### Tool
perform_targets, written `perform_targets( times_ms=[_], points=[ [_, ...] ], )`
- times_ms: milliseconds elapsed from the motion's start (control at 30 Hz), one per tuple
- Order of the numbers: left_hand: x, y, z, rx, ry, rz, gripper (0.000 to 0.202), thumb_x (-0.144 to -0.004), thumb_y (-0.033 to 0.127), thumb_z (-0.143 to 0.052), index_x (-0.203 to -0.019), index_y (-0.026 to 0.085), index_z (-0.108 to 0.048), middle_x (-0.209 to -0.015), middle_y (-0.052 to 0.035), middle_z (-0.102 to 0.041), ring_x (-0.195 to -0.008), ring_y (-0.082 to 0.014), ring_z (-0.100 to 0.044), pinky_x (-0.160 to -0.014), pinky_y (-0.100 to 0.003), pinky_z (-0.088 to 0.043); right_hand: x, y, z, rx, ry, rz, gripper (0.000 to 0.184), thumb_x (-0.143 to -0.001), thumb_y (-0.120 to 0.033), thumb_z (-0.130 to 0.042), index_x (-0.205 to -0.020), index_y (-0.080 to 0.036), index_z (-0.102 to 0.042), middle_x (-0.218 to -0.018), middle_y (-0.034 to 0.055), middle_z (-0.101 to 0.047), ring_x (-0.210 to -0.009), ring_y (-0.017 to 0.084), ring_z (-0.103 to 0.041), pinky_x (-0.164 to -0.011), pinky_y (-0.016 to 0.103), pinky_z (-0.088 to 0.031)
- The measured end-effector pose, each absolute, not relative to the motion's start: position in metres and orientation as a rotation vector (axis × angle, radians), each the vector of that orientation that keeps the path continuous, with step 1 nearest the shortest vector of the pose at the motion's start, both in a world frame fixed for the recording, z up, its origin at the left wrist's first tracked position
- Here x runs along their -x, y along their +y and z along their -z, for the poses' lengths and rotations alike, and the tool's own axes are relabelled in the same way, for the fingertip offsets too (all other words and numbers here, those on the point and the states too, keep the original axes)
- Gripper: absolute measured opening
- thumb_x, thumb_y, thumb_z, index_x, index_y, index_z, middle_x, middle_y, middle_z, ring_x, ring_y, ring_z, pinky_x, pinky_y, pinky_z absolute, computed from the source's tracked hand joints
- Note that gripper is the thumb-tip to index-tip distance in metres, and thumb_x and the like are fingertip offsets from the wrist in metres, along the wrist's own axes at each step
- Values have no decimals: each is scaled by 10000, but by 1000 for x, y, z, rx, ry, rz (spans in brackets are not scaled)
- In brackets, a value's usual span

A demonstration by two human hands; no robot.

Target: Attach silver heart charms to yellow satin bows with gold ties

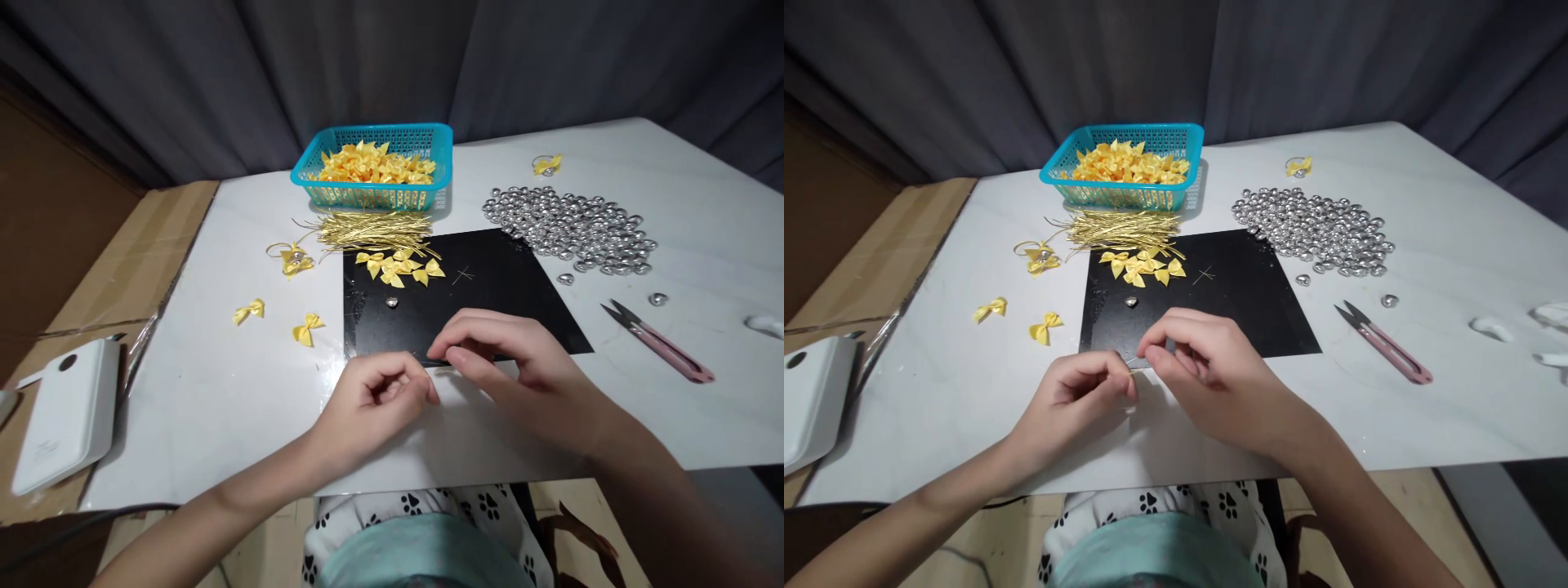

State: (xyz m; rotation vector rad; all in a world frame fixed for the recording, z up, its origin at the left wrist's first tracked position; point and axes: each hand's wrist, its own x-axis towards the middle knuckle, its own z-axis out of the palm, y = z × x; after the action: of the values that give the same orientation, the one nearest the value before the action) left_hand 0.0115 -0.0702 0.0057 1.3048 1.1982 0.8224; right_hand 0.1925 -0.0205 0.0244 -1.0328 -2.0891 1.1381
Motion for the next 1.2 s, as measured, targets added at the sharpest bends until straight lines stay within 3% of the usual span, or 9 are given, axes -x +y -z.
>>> perform_targets(
  times_ms=[300, 633, 833, 1200],
  points=[
    [-12, -70, -8, -1291, 1177, -818, 200, -791, 261, -517, -616, 180, -570, -495, 51, -341, -485, -100, -288, -463, -237, -228, -191, -21, -23, 998, -2115, -1254, 139, -831, -204, -521, -739, -178, -623, -684, 5, -574, -545, 97, -452, -470, 226, -342],
    [-12, -71, -8, -1281, 1165, -828, 228, -805, 299, -518, -613, 181, -556, -504, 50, -335, -489, -99, -290, -463, -233, -221, -192, -23, -21, 906, -2178, -1189, 65, -825, -185, -574, -801, -184, -635, -709, -6, -557, -505, 77, -412, -463, 218, -333],
    [-12, -70, -8, -1298, 1166, -833, 238, -810, 309, -524, -612, 182, -560, -500, 53, -331, -490, -100, -288, -469, -237, -230, -190, -21, -18, 929, -2190, -1200, 187, -874, -236, -536, -715, -181, -617, -694, -6, -550, -543, 84, -440, -487, 225, -325],
    [-10, -70, -7, -1291, 1223, -835, 206, -807, 254, -512, -632, 187, -600, -510, 42, -395, -500, -105, -332, -484, -234, -256, -194, -20, -19, 1039, -2072, -1244, 180, -864, -250, -546, -707, -185, -603, -696, 0, -561, -554, 95, -434, -492, 225, -344]
  ],
)
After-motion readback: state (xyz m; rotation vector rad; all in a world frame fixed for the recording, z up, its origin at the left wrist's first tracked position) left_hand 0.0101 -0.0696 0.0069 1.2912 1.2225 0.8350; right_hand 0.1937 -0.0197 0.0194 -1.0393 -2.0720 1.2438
